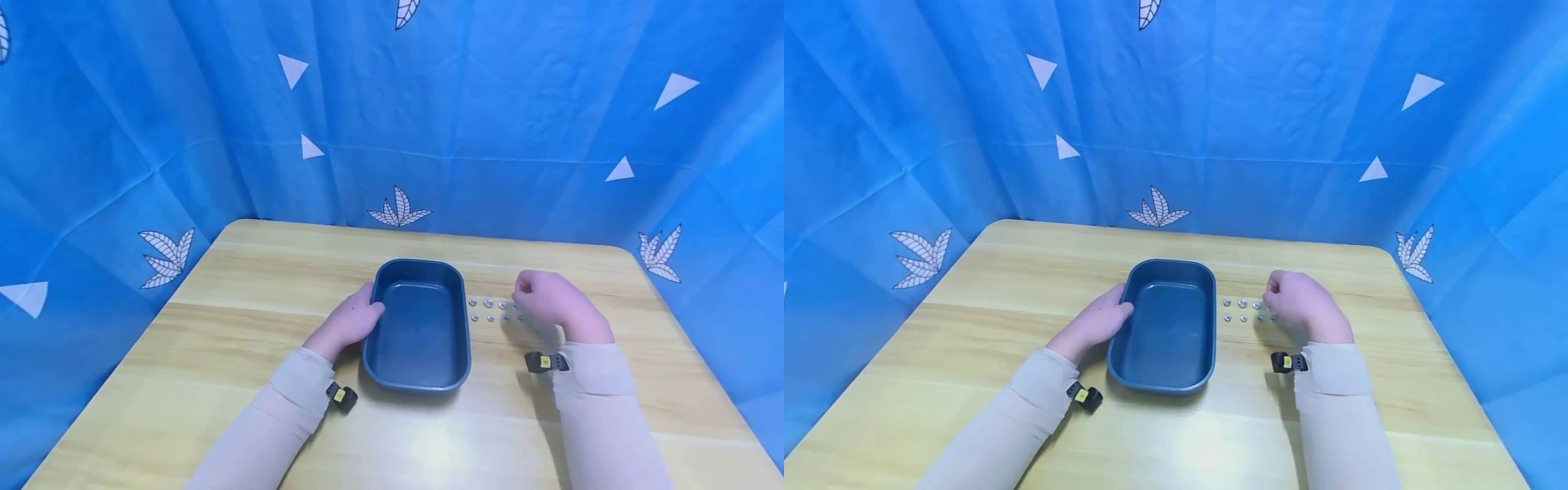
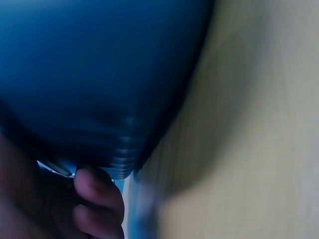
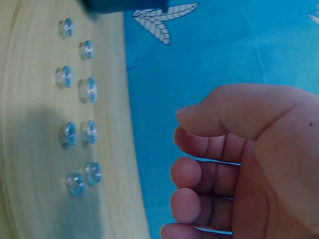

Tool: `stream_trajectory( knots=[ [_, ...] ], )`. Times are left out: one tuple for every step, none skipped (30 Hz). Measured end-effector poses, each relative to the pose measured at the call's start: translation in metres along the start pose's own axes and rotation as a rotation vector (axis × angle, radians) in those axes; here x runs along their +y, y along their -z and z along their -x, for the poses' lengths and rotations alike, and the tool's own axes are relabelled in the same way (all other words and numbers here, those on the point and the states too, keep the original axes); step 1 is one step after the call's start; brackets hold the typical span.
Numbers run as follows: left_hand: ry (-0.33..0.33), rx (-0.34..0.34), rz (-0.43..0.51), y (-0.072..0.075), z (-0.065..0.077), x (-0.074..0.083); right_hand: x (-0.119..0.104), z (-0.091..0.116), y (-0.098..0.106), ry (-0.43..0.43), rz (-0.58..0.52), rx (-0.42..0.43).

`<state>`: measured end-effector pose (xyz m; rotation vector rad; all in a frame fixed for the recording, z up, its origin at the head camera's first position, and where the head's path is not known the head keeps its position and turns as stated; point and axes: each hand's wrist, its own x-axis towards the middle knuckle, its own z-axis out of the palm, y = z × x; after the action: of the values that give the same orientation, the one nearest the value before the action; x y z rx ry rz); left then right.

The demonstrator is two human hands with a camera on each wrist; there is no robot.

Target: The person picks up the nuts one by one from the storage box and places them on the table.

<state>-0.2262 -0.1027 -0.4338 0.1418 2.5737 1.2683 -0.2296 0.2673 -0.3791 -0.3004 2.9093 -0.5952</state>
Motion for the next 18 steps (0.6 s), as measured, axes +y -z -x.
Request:
stream_trajectory(
  knots=[
    [0.002,0.005,0.003,0.001,0.000,-0.001,-0.003,-0.001,0.001,0.005,-0.005,0.002],
    [0.004,0.012,0.005,0.002,0.001,-0.002,-0.005,-0.001,0.002,0.012,-0.011,0.006],
    [0.005,0.021,0.006,0.003,0.000,-0.002,-0.008,-0.002,0.003,0.019,-0.013,0.011],
    [0.006,0.031,0.005,0.005,0.000,-0.003,-0.012,-0.003,0.004,0.023,-0.013,0.017],
    [0.007,0.039,0.002,0.006,-0.001,-0.004,-0.016,-0.004,0.006,0.029,-0.016,0.021],
    [0.009,0.047,-0.002,0.008,-0.001,-0.005,-0.019,-0.005,0.007,0.037,-0.012,0.028],
    [0.009,0.053,-0.004,0.009,-0.001,-0.006,-0.022,-0.006,0.009,0.045,-0.009,0.034],
    [0.010,0.056,-0.004,0.010,-0.002,-0.007,-0.025,-0.007,0.010,0.051,-0.005,0.044],
    [0.006,0.054,-0.007,0.010,-0.002,-0.007,-0.028,-0.007,0.011,0.055,0.000,0.054],
    [0.006,0.052,-0.010,0.010,-0.002,-0.008,-0.031,-0.007,0.012,0.059,-0.001,0.067],
    [0.000,0.049,-0.016,0.011,-0.002,-0.009,-0.033,-0.006,0.013,0.064,-0.005,0.084],
    [-0.003,0.044,-0.025,0.011,-0.001,-0.009,-0.035,-0.005,0.014,0.067,-0.007,0.108],
    [-0.009,0.042,-0.039,0.012,-0.001,-0.009,-0.036,-0.004,0.015,0.071,-0.016,0.134],
    [-0.014,0.040,-0.056,0.013,0.000,-0.009,-0.037,-0.003,0.016,0.073,-0.023,0.161],
    [-0.023,0.042,-0.078,0.015,0.000,-0.009,-0.038,-0.001,0.016,0.075,-0.030,0.188],
    [-0.024,0.048,-0.096,0.016,0.000,-0.008,-0.038,0.001,0.017,0.076,-0.038,0.215],
    [-0.027,0.051,-0.114,0.018,0.001,-0.008,-0.038,0.002,0.017,0.080,-0.040,0.240],
    [-0.028,0.058,-0.132,0.021,0.002,-0.008,-0.037,0.004,0.017,0.084,-0.037,0.261]
  ],
)
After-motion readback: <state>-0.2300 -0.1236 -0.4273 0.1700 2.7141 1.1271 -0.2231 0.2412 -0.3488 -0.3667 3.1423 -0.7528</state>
